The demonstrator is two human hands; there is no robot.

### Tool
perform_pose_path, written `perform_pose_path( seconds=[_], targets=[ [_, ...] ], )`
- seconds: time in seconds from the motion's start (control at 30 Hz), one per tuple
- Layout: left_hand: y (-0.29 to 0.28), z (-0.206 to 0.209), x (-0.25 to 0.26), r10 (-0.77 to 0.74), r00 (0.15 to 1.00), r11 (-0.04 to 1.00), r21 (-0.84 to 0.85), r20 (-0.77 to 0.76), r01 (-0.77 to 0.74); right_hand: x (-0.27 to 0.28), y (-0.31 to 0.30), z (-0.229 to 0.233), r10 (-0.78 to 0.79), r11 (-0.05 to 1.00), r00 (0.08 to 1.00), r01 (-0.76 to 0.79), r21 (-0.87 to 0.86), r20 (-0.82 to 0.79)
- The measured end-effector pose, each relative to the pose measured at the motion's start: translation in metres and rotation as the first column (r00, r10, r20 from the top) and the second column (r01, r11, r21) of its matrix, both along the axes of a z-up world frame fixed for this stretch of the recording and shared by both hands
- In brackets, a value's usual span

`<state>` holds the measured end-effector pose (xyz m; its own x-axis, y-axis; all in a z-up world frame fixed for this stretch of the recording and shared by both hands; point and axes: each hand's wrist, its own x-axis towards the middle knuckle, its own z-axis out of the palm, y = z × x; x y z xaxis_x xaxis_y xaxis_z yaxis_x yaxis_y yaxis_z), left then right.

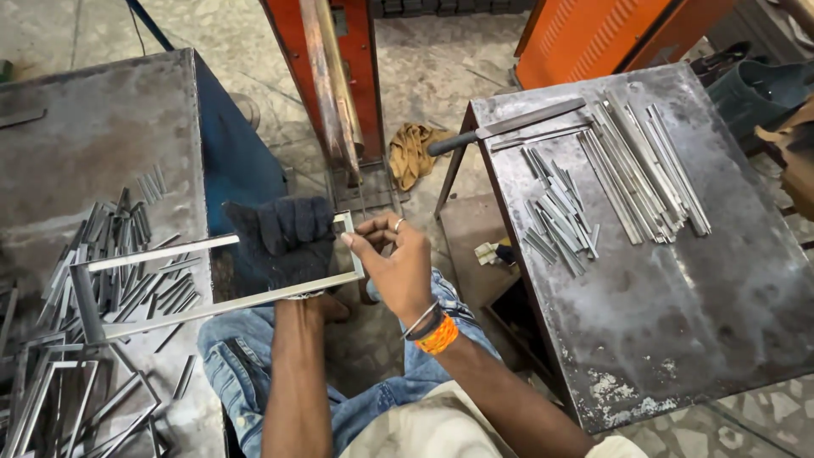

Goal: Assembling and spot-welding rectangular metal frames from thin metal strips using a stationary welding machine.

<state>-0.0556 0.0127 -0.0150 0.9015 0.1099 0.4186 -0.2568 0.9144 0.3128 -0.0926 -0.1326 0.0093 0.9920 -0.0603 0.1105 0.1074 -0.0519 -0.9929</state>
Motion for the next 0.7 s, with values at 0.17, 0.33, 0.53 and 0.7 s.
perform_pose_path(
  seconds=[0.17, 0.33, 0.53, 0.7],
  targets=[
    [0.038, -0.032, -0.010, 0.303, 0.906, 0.925, 0.320, -0.294, -0.206, 0.004, -0.011, -0.029, 0.098, 0.988, 0.995, -0.097, -0.116, 0.001],
    [0.131, -0.068, -0.058, 0.934, 0.340, 0.133, 0.990, -0.107, -0.054, 0.008, -0.030, -0.072, 0.181, 0.961, 0.983, -0.174, -0.215, 0.010],
    [0.254, -0.107, -0.179, 0.867, 0.262, -0.498, 0.710, 0.424, 0.498, 0.006, -0.035, -0.093, 0.185, 0.948, 0.968, -0.221, -0.228, -0.172],
    [0.304, -0.155, -0.234, 0.827, 0.263, -0.563, 0.737, 0.497, 0.375, 0.012, -0.035, -0.114, 0.218, 0.951, 0.971, -0.235, -0.202, -0.101]
  ],
)
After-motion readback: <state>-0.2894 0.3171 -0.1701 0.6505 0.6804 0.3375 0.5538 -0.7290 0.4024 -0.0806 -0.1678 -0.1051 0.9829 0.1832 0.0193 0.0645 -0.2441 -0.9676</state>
